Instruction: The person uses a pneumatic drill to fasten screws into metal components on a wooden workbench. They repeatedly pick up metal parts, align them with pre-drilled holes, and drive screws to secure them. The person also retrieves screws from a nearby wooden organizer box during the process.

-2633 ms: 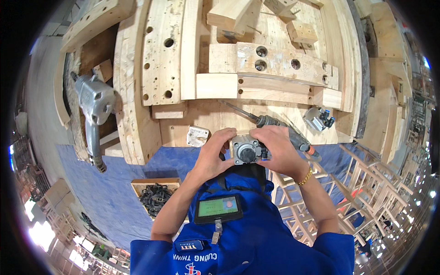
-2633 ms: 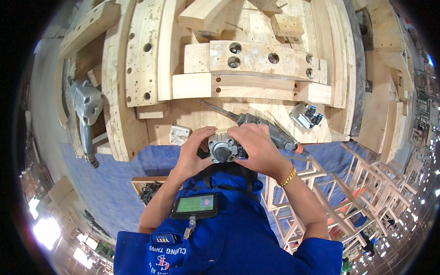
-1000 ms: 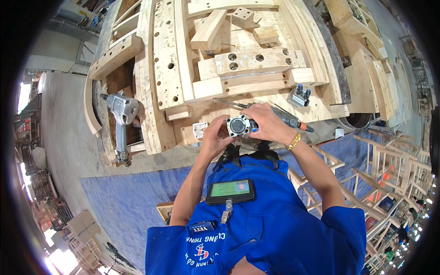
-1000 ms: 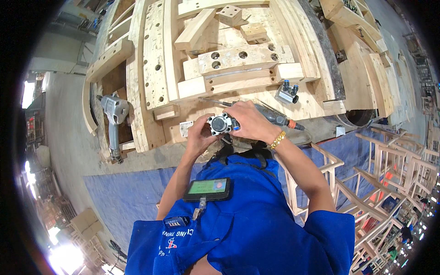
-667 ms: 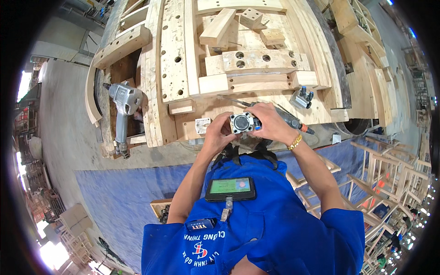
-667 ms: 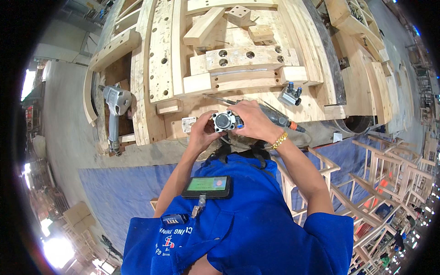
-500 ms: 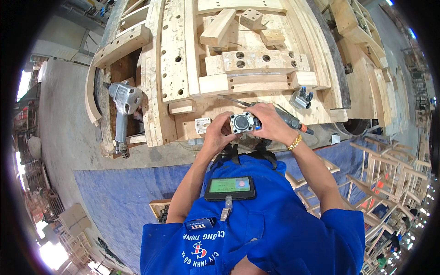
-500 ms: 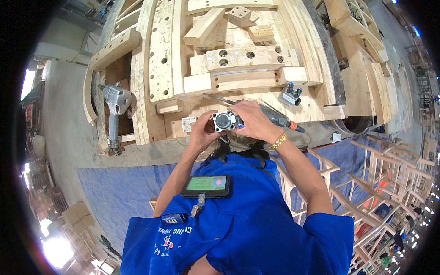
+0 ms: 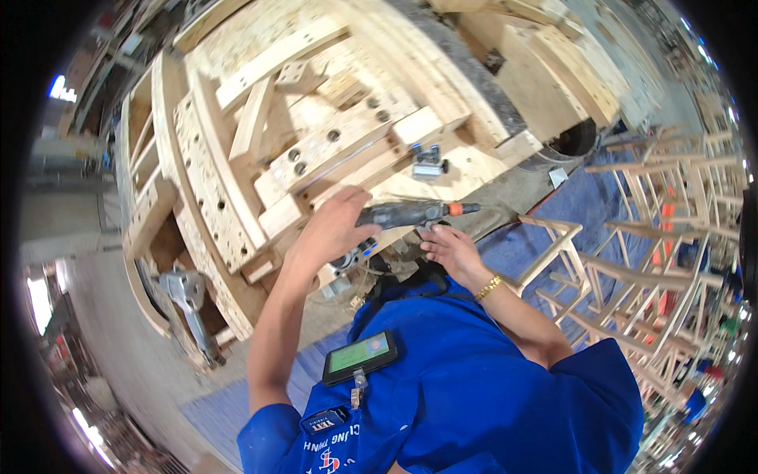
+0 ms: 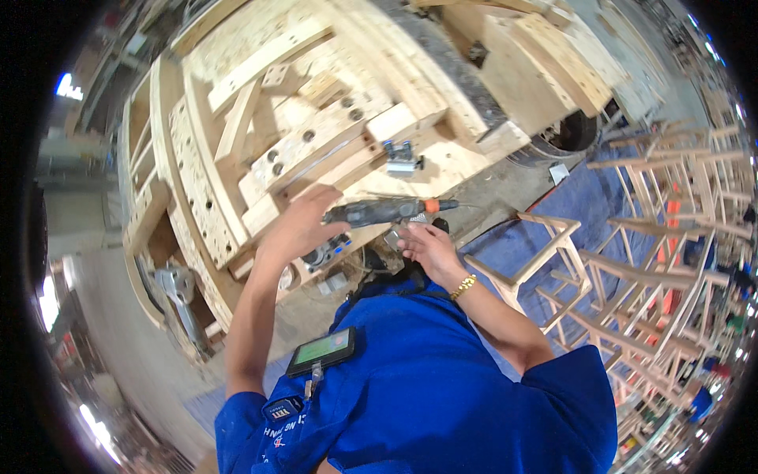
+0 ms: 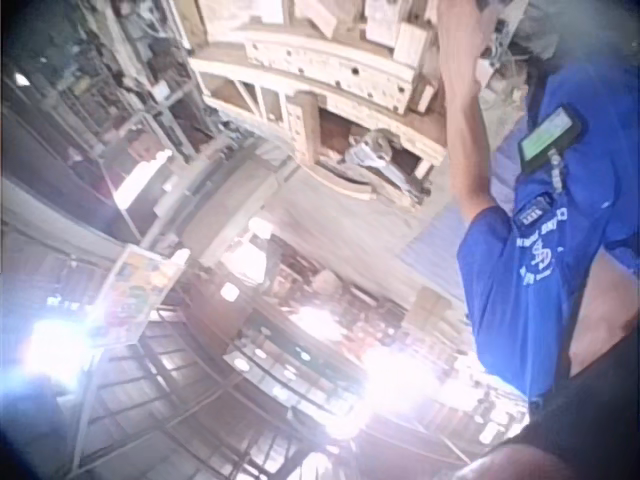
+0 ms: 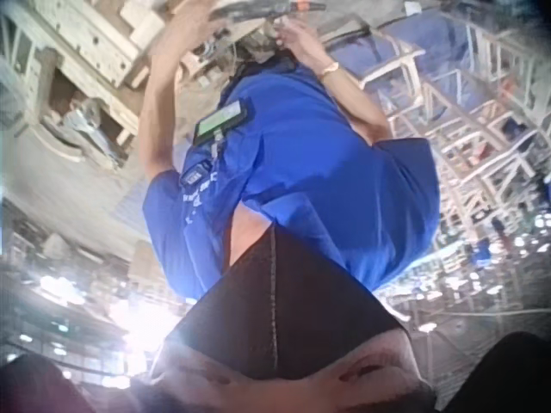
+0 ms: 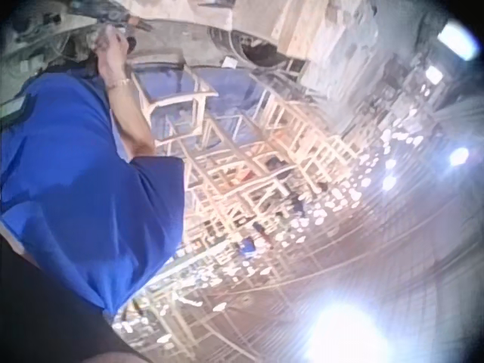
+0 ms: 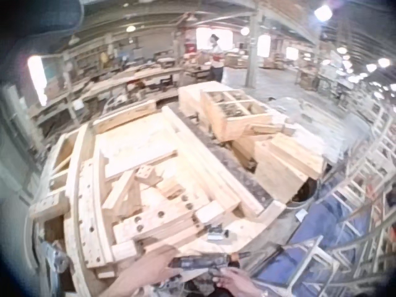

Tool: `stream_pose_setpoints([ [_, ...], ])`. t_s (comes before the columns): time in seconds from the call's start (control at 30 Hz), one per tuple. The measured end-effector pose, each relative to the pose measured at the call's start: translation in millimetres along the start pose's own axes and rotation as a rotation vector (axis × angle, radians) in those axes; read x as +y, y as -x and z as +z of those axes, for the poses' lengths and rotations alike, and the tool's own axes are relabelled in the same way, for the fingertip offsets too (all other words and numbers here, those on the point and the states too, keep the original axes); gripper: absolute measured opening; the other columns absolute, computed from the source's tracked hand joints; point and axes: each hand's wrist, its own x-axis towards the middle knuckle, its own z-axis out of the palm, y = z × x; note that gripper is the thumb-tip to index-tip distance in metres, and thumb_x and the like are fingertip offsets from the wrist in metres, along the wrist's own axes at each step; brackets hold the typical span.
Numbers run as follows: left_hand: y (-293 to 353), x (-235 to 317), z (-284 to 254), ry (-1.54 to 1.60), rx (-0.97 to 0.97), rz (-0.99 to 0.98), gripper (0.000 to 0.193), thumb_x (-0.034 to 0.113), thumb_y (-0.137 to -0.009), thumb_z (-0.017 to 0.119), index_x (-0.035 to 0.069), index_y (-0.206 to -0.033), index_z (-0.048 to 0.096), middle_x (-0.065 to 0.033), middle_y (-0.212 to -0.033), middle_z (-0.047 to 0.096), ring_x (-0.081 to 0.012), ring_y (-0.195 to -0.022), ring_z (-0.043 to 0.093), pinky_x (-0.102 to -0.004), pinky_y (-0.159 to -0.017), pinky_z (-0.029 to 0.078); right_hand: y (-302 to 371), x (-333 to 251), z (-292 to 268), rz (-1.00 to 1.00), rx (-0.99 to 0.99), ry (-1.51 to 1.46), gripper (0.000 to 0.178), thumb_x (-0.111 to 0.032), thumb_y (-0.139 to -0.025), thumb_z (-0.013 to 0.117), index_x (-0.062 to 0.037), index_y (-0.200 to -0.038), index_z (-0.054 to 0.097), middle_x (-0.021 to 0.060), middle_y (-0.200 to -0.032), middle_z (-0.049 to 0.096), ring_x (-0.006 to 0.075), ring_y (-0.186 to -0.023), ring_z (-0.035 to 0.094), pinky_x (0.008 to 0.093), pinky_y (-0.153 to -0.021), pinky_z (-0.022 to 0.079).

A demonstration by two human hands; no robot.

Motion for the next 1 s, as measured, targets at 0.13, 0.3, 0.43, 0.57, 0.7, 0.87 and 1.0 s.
stream_pose_setpoints([
  [0.13, -79, 18, 21, -0.3, -0.51, -0.024, 0.065, 0.034, -0.063, 0.08, -0.005, -0.109, 0.058, -0.0283, -0.109, 0.058, -0.0391, -0.104, 0.056, -0.0418, -0.091, 0.045, -5, -47, -10, -0.016, 0.098, -0.037, 0.037, -0.038, -0.09, 0.062, -0.0055, -0.106, 0.056, 0.0098, -0.093, 0.066, 0.0179, -0.075, 0.064, 0.0296, -0.057, 0.048],
  [0.3, -96, 28, 32, -0.412, -0.48, 0.169, 0.044, 0.026, -0.06, 0.073, -0.009, -0.085, 0.062, -0.0266, -0.076, 0.063, -0.04, -0.078, 0.064, -0.0436, -0.074, 0.052, 7, -62, -3, -0.095, 0.129, 0.001, 0.031, -0.03, -0.089, 0.064, -0.0042, -0.103, 0.055, 0.009, -0.085, 0.067, 0.0149, -0.071, 0.063, 0.0254, -0.055, 0.047],
  [0.43, -77, 23, 23, -0.335, -0.401, 0.238, 0.045, 0.029, -0.062, 0.069, -0.005, -0.091, 0.063, -0.0229, -0.085, 0.062, -0.0402, -0.08, 0.061, -0.0452, -0.073, 0.05, 28, -45, 8, -0.224, 0.045, -0.056, 0.021, -0.019, -0.091, 0.061, -0.0003, -0.1, 0.057, 0.0091, -0.088, 0.065, 0.0137, -0.074, 0.062, 0.0253, -0.056, 0.047],
  [0.57, -66, 65, 13, -0.347, -0.191, 0.411, 0.046, 0.034, -0.065, 0.069, -0.001, -0.094, 0.059, -0.0175, -0.093, 0.059, -0.0371, -0.081, 0.061, -0.0444, -0.071, 0.051, 62, -33, 10, -0.283, 0.086, 0.028, 0.015, -0.013, -0.093, 0.058, 0.0007, -0.098, 0.058, 0.0095, -0.087, 0.065, 0.0127, -0.07, 0.06, 0.0247, -0.054, 0.046],
  [0.7, -62, 87, 16, -0.324, -0.118, 0.525, 0.046, 0.035, -0.066, 0.07, 0.002, -0.094, 0.054, -0.0155, -0.094, 0.057, -0.0346, -0.083, 0.062, -0.0439, -0.068, 0.051, 76, -32, 18, -0.356, 0.107, 0.04, 0.017, -0.016, -0.094, 0.056, 0.0007, -0.094, 0.059, 0.0095, -0.084, 0.066, 0.0125, -0.063, 0.059, 0.024, -0.05, 0.044],
  [0.87, -61, 125, -2, -0.277, -0.016, 0.565, 0.051, 0.03, -0.064, 0.074, 0.001, -0.099, 0.052, -0.0152, -0.095, 0.054, -0.0333, -0.081, 0.063, -0.0423, -0.066, 0.052, 121, -70, 27, -0.491, 0.228, 0.059, 0.021, -0.016, -0.094, 0.054, 0.0013, -0.084, 0.06, 0.0088, -0.076, 0.064, 0.0115, -0.054, 0.055, 0.0231, -0.043, 0.04],
  [1.0, -72, 148, -8, -0.239, -0.061, 0.528, 0.051, 0.031, -0.065, 0.073, 0.001, -0.101, 0.051, -0.016, -0.097, 0.054, -0.0354, -0.085, 0.06, -0.0436, -0.069, 0.051, 126, -90, 9, -0.618, 0.342, 0.114, 0.017, -0.011, -0.092, 0.057, 0.0017, -0.082, 0.06, 0.0084, -0.072, 0.064, 0.0099, -0.051, 0.053, 0.0207, -0.042, 0.039],
])
